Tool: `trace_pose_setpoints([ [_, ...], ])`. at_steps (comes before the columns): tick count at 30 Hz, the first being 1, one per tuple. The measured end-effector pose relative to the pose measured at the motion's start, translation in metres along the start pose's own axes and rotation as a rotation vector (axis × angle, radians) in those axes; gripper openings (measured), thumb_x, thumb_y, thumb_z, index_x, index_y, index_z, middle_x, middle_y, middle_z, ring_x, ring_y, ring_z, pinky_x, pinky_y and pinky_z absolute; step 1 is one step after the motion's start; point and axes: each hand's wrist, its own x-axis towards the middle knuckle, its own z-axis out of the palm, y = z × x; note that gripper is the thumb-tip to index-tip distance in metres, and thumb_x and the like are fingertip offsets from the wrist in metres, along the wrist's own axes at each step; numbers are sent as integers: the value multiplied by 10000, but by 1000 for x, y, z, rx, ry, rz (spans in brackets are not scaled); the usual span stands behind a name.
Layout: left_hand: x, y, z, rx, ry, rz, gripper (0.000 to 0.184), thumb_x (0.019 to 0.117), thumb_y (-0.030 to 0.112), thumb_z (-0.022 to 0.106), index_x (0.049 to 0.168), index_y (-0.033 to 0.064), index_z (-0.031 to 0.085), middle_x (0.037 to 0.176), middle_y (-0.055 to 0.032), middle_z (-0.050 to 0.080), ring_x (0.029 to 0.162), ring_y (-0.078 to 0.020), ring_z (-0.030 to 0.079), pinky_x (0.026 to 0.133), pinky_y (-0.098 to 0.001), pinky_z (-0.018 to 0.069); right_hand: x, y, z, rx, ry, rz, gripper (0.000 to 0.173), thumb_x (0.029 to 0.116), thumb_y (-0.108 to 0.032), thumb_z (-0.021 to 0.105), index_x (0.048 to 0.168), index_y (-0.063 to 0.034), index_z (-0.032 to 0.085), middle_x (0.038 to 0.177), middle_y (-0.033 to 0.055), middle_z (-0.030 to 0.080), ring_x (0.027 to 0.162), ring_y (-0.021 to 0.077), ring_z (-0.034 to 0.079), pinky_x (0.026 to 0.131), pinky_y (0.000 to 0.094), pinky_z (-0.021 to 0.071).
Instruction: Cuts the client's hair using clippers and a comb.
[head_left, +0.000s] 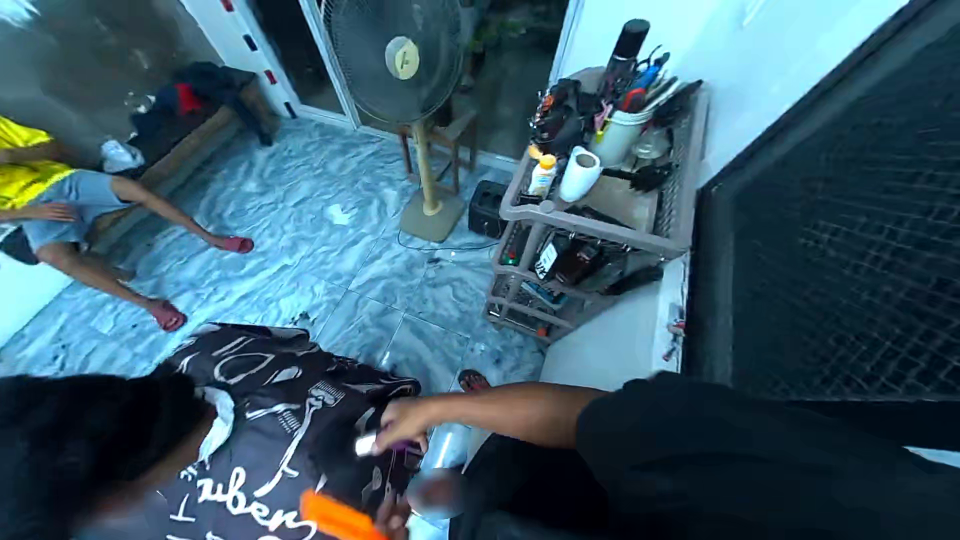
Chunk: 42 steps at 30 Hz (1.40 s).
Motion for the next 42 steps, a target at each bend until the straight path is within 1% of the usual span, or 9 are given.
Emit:
trace_pose_setpoints([
  [4, 8, 16, 52, -6, -610, 15, 446, 1086, 150, 432, 1431, -132, 447, 1337, -211, 644, 1242, -242, 634, 1104, -427, 490, -83, -11, -99, 449, 358, -366, 299, 1035, -213, 557, 1217, 22, 591, 939, 95, 704, 741, 153, 669, 698, 349, 598],
  [7, 27, 12, 65, 135, -653, -160, 392, 1072, 111, 425, 1391, -89, 531, 1282, -185, 677, 1201, -209, 653, 1087, -398, 501, -160, -25, -190, 194, 1021, -695, 212, 927, -75, 687, 1109, 31, 659, 973, 75, 744, 877, 127, 714, 842, 345, 612],
  [11, 52, -16, 62, 558, -716, -246, 365, 1072, 267, 509, 1310, 38, 666, 1192, -159, 720, 1127, -239, 682, 1033, -478, 517, -259, 3, -319, -137, 1853, -232, 523, 901, -458, 752, 1134, 9, 711, 1005, 133, 727, 937, 194, 697, 907, 423, 571],
  [16, 105, -63, 97, 582, -764, -330, 356, 1078, 209, 469, 1354, 50, 627, 1230, -151, 700, 1134, -225, 669, 1025, -446, 522, -337, 96, -419, 19, 1771, 159, 501, 915, -474, 715, 1179, -49, 701, 1092, 142, 715, 953, 267, 701, 849, 522, 581],
  [21, 150, -39, 139, 435, -863, -527, 391, 1079, 142, 442, 1443, 38, 542, 1332, -143, 651, 1184, -159, 633, 1051, -370, 503, -378, 79, -373, 279, 1905, -164, 421, 1070, -370, 502, 1363, -79, 586, 1155, 64, 720, 949, 210, 734, 765, 408, 636],
  [30, 187, 10, 181, 539, -815, -422, 243, 1032, 75, 506, 1227, -28, 610, 957, -51, 655, 840, -23, 600, 805, -221, 529, -250, 125, -200, 231, 2031, -553, 223, 1089, -210, 487, 1132, -59, 645, 810, 3, 651, 624, 108, 620, 575, 319, 581],
  [35, 212, -9, 185, 686, -842, -251, 200, 1017, 33, 531, 1168, -58, 625, 877, -51, 620, 765, -28, 552, 735, -223, 501, -227, 149, -163, 897, 2158, -396, 211, 972, -64, 597, 1112, -81, 441, 770, 20, 570, 506, 124, 555, 488, 313, 552],
  [39, 218, 21, 174, 449, -1014, -372, 381, 996, 82, 513, 1353, -38, 569, 1099, -60, 711, 944, -11, 659, 875, -223, 561, -263, 169, -176, 797, 2184, -142, 730, 917, -170, 728, 1495, -74, 293, 942, 83, 605, 613, 169, 611, 567, 360, 573],
  [42, 205, 47, 173, 606, -981, -370, 298, 1016, 58, 526, 1280, -53, 607, 1044, -89, 690, 907, -41, 629, 859, -251, 546, -288, 181, -190, 592, 2069, 138, 724, 956, -366, 723, 1549, -144, 372, 1024, 128, 666, 738, 223, 654, 648, 425, 580],
])
